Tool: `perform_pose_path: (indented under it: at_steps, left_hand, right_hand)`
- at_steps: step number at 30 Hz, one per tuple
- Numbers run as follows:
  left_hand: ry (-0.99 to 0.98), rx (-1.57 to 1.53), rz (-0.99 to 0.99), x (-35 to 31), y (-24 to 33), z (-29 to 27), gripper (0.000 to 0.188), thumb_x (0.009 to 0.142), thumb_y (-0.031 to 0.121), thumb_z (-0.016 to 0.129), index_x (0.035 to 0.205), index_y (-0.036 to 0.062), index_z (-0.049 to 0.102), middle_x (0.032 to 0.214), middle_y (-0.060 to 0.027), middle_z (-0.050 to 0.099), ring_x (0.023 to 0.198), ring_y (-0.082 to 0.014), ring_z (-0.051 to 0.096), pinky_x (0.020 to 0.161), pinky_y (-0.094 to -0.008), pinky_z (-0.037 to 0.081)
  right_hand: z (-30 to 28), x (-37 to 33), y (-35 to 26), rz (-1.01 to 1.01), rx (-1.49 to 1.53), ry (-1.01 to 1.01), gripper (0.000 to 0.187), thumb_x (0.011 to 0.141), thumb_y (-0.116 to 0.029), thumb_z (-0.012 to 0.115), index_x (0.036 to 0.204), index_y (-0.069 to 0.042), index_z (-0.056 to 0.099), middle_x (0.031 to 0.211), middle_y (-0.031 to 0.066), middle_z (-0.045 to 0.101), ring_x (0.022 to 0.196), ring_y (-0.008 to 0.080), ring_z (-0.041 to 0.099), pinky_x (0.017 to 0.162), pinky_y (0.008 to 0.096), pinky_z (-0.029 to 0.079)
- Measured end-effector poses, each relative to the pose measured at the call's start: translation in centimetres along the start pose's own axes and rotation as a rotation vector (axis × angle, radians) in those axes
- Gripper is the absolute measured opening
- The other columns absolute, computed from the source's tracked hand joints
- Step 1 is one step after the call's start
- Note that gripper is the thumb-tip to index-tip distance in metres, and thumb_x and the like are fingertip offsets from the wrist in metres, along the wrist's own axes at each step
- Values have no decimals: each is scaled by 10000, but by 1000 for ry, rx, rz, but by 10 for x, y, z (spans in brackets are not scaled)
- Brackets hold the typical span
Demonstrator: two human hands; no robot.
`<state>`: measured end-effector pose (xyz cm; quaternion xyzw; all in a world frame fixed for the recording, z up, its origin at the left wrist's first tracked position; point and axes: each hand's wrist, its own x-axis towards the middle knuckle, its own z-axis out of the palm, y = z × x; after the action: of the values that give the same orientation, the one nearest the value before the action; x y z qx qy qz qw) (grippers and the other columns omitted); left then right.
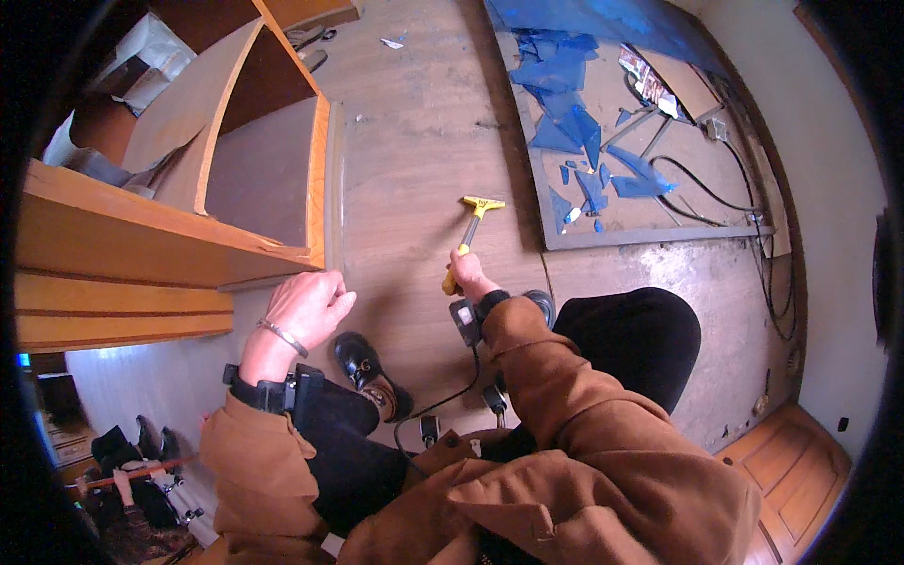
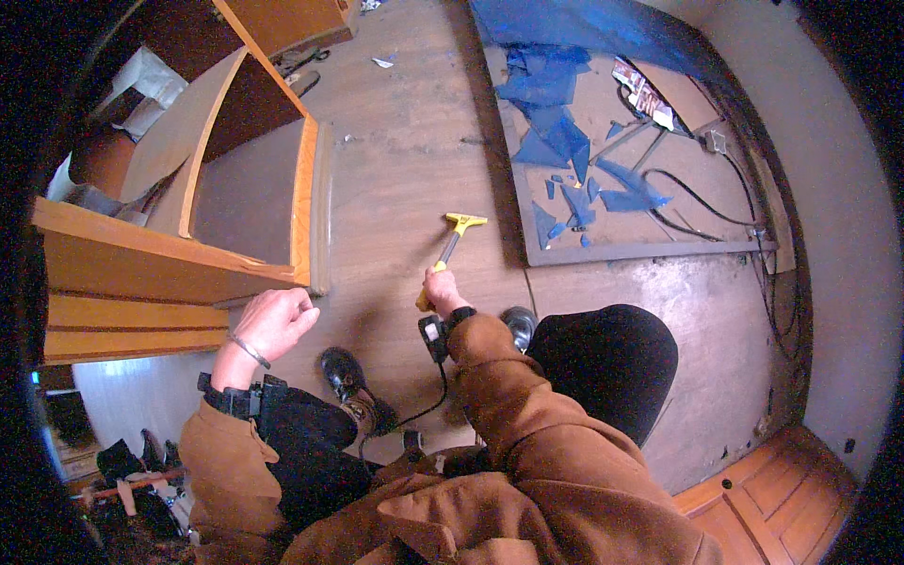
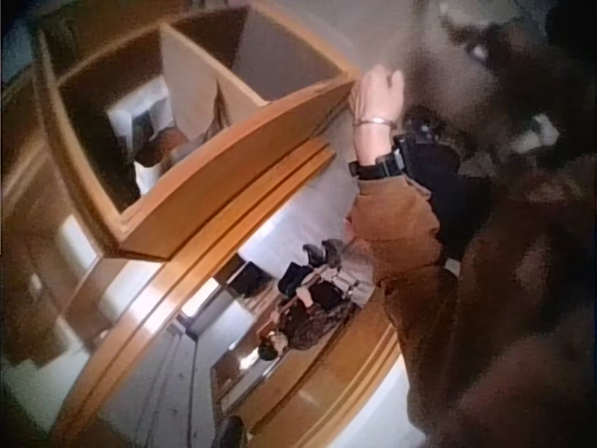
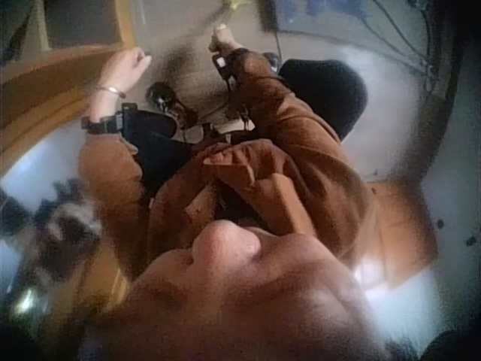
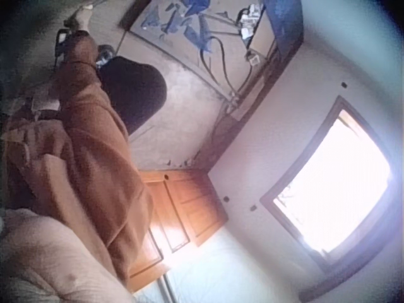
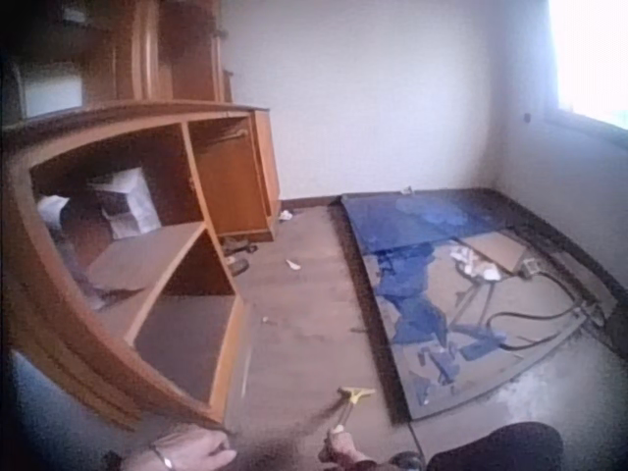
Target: The person uses a yellow-handled hammer to tap the bottom edge of a wooden cabinet, then moves to tap the top edge of the same cabinet.
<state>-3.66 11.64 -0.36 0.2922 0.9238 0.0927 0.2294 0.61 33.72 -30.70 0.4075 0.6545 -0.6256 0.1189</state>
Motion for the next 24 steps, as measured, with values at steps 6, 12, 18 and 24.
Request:
perform_pose_path:
  at_steps: [6, 12, 18, 24]
  left_hand:
    - [-10, -8, -8, 1, 5, -2, 265, 824, 285, 565, 787, 28, 619, 767, -171, 635, 771, -347, 612, 682, -429, 470]
    - [-29, -36, -27, -2, 5, -2, 259, 825, 279, 565, 793, 29, 626, 802, -176, 635, 810, -353, 607, 721, -433, 475]
    - [-28, -27, -24, -2, 2, -2, 251, 828, 269, 562, 794, 26, 618, 806, -177, 635, 805, -359, 605, 719, -438, 475]
    - [3, -30, 5, -2, 3, -1, 266, 826, 272, 568, 787, 12, 612, 749, -180, 629, 744, -348, 612, 668, -425, 471]
  right_hand:
    - [72, -66, 59, -23, -204, 22, 484, 898, -398, 434, 817, 51, 596, 748, 230, 630, 788, 396, 622, 624, 455, 481]
    - [33, -14, 19, -39, 69, 55, 465, 893, -451, 470, 759, -20, 581, 595, 116, 558, 453, 240, 562, 352, 363, 413]
    - [3, -4, 5, 39, 228, 7, 404, 876, -415, 477, 872, -21, 565, 712, 110, 565, 533, 243, 567, 400, 367, 423]
    - [78, -46, 47, 149, 199, 51, 472, 903, -428, 454, 837, 27, 564, 689, 160, 580, 569, 284, 570, 466, 400, 424]
